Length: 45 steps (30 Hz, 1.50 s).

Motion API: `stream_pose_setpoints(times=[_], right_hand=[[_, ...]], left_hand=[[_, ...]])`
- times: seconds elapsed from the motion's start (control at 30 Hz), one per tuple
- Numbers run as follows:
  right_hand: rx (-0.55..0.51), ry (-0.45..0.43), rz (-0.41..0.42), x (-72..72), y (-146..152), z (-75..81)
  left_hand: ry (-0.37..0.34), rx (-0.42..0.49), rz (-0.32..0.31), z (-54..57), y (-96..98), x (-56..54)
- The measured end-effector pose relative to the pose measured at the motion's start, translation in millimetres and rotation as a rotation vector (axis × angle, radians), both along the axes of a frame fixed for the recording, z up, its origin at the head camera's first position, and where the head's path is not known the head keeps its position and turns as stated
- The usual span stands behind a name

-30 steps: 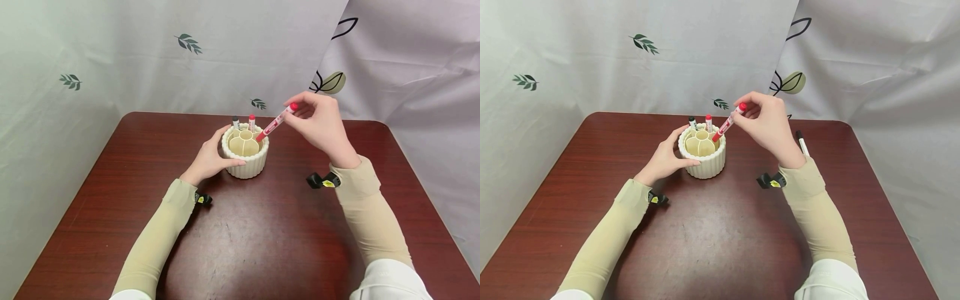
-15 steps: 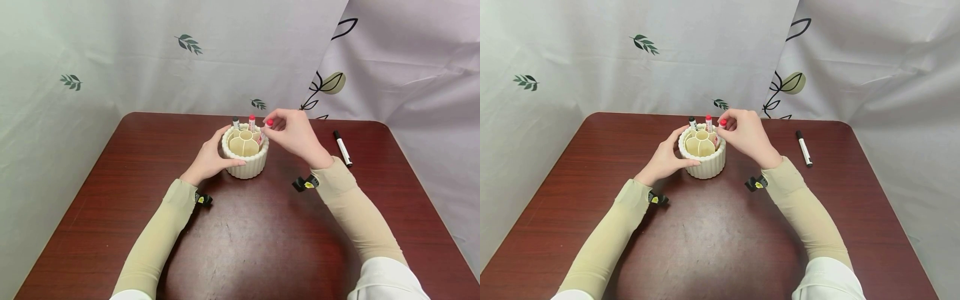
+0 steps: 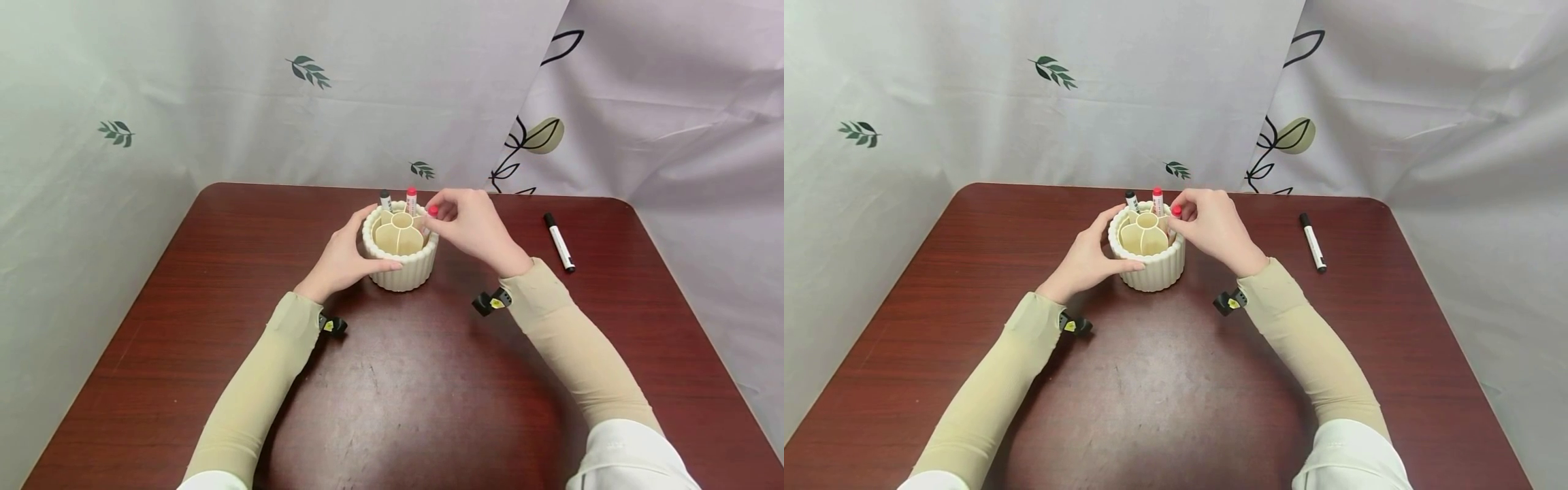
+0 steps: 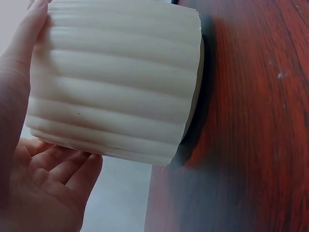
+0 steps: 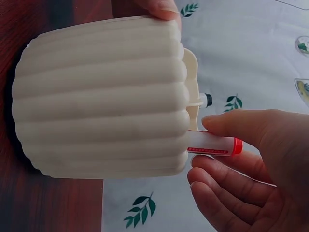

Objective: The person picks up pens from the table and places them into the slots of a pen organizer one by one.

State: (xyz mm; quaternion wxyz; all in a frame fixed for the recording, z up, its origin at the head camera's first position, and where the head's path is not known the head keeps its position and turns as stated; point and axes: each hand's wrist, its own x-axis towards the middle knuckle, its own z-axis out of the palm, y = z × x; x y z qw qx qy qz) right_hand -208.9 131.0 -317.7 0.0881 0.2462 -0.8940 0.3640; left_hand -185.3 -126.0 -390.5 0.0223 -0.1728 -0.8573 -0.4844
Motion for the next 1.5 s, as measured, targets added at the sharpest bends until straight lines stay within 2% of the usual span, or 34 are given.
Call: stream_pose_setpoints(times=[0.2,0.5,0.67,0.8,0.93,1.2,1.5], right_hand=[[-0.050,-0.008,-0.019,5.2,7,-2.0],[-0.107,-0.041,-0.142,18.2,42,-8.2],[-0.108,-0.047,-0.199,23.6,60,-9.8],[-0.116,-0.054,-0.246,27.0,71,-9.6],[-0.132,-0.044,-0.275,29.5,80,-8.9],[-0.153,-0.044,-0.310,32.3,92,-8.0],[-0.125,-0.044,-0.405,33.1,122,-6.6]], left_hand=[[0.025,-0.005,-0.022,0.0,-3.0,0.0],[0.047,-0.025,-0.059,1.8,-13.8,10.3],[0.074,-0.043,-0.043,3.9,-18.3,13.5],[0.083,-0.054,-0.036,4.8,-15.6,10.3],[0.052,-0.059,-0.028,3.9,-6.2,5.2],[0.036,-0.007,-0.029,-0.2,12.2,-5.3],[0.035,-0.002,-0.024,-5.8,10.5,-3.6]])
